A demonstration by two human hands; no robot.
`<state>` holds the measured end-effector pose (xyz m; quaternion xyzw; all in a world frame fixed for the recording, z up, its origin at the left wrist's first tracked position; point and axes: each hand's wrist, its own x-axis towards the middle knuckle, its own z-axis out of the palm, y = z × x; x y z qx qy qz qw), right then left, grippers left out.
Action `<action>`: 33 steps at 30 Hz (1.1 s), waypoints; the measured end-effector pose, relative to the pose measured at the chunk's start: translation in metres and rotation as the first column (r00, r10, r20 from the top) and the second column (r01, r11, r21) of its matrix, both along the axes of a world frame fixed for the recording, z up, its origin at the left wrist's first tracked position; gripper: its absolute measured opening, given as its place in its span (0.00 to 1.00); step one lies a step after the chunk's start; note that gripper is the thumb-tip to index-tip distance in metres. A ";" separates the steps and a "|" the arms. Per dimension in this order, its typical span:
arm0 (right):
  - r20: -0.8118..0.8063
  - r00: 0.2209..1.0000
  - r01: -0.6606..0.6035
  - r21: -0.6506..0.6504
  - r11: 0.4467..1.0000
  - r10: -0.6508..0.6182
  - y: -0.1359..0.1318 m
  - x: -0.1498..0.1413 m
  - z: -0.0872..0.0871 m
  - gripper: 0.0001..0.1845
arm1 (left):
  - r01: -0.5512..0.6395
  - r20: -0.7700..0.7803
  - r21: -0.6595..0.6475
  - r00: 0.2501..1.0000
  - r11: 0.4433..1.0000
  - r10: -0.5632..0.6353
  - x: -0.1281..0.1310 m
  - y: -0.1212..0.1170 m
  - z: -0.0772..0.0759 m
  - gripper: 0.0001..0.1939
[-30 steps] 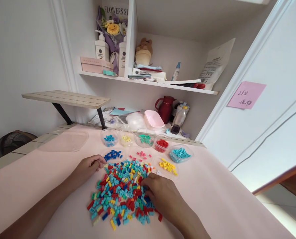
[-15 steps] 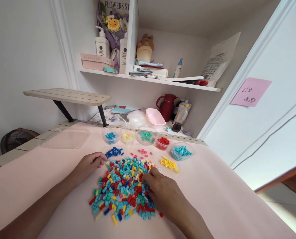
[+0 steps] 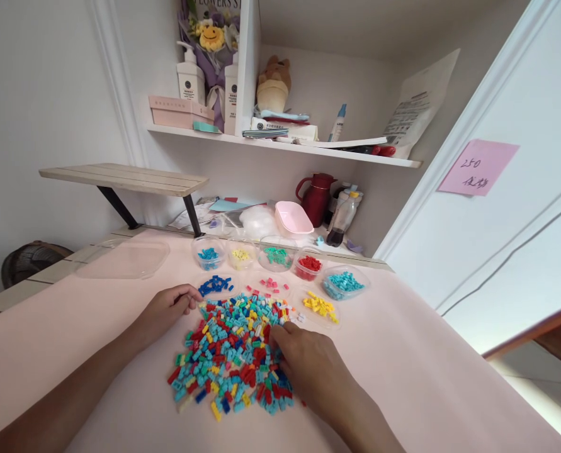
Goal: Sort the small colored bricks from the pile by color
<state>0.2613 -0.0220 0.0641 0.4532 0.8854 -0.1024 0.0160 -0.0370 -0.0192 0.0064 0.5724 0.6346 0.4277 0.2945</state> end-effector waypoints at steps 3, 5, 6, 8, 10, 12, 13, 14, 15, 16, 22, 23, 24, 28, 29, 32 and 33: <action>0.012 1.000 0.017 0.004 1.000 -0.017 0.000 -0.001 0.000 0.12 | 0.009 -0.011 -0.016 1.000 1.000 -0.009 -0.001 0.000 0.000 0.14; 0.015 1.000 0.022 0.010 1.000 -0.022 0.000 -0.001 -0.001 0.13 | 0.012 -0.014 -0.025 1.000 1.000 -0.013 -0.002 0.000 0.000 0.14; 0.014 1.000 0.023 0.013 1.000 -0.023 0.000 -0.001 -0.001 0.13 | 0.012 -0.014 -0.027 1.000 1.000 -0.013 -0.002 0.000 0.000 0.14; 0.015 1.000 0.024 0.018 1.000 -0.025 0.000 -0.001 -0.001 0.14 | 0.014 -0.013 -0.026 1.000 1.000 -0.015 -0.002 0.000 0.000 0.14; 0.023 0.999 0.031 0.019 0.999 -0.031 -0.001 -0.002 0.000 0.13 | 0.017 -0.010 -0.025 1.000 1.000 -0.017 -0.002 0.000 0.001 0.13; 0.032 0.999 0.034 0.013 0.999 -0.035 -0.001 -0.003 0.001 0.13 | 0.019 -0.005 -0.023 1.000 1.000 -0.019 -0.001 -0.001 0.001 0.13; 0.036 0.999 0.032 0.011 0.999 -0.032 -0.001 -0.003 0.002 0.12 | 0.021 -0.004 -0.025 1.000 0.999 -0.021 -0.001 -0.001 0.002 0.13; 0.040 0.999 0.026 0.014 1.000 -0.027 -0.001 -0.003 0.002 0.12 | 0.022 -0.006 -0.026 1.000 0.999 -0.022 -0.001 -0.001 0.002 0.13; 0.043 0.999 0.017 0.024 1.000 -0.018 -0.002 -0.003 0.002 0.12 | 0.022 -0.008 -0.027 1.000 0.999 -0.022 -0.001 -0.001 0.002 0.13; 0.045 0.999 0.005 0.035 0.999 -0.006 -0.002 -0.003 0.001 0.11 | 0.022 -0.011 -0.029 1.000 0.999 -0.022 -0.001 -0.001 0.003 0.13; 0.040 0.994 -0.107 0.117 0.987 0.103 -0.004 -0.002 -0.001 0.11 | 0.022 -0.026 -0.036 0.999 0.999 -0.023 0.000 -0.002 0.004 0.14; 0.037 0.993 -0.117 0.121 0.986 0.113 -0.005 -0.002 -0.001 0.11 | 0.020 -0.028 -0.035 0.999 0.999 -0.021 0.000 -0.002 0.004 0.14; 0.033 0.993 -0.121 0.121 0.985 0.118 -0.005 -0.003 -0.001 0.11 | 0.018 -0.030 -0.033 0.999 0.999 -0.019 0.000 -0.002 0.004 0.14; 0.018 0.992 -0.127 0.118 0.985 0.126 -0.005 -0.003 -0.003 0.12 | 0.015 -0.026 -0.028 1.000 1.000 -0.015 0.001 -0.002 0.005 0.14; 0.009 0.991 -0.136 0.116 0.984 0.136 -0.005 -0.003 -0.004 0.12 | 0.016 -0.024 -0.027 1.000 1.000 -0.017 0.001 -0.002 0.005 0.14; -0.028 0.984 -0.172 0.097 0.980 0.176 -0.006 -0.003 -0.004 0.12 | 0.022 -0.019 -0.027 1.000 0.999 -0.023 0.001 -0.001 0.005 0.14; -0.042 0.981 -0.184 0.089 0.979 0.188 -0.007 -0.003 -0.004 0.12 | 0.021 -0.016 -0.029 1.000 0.999 -0.021 0.001 -0.001 0.005 0.14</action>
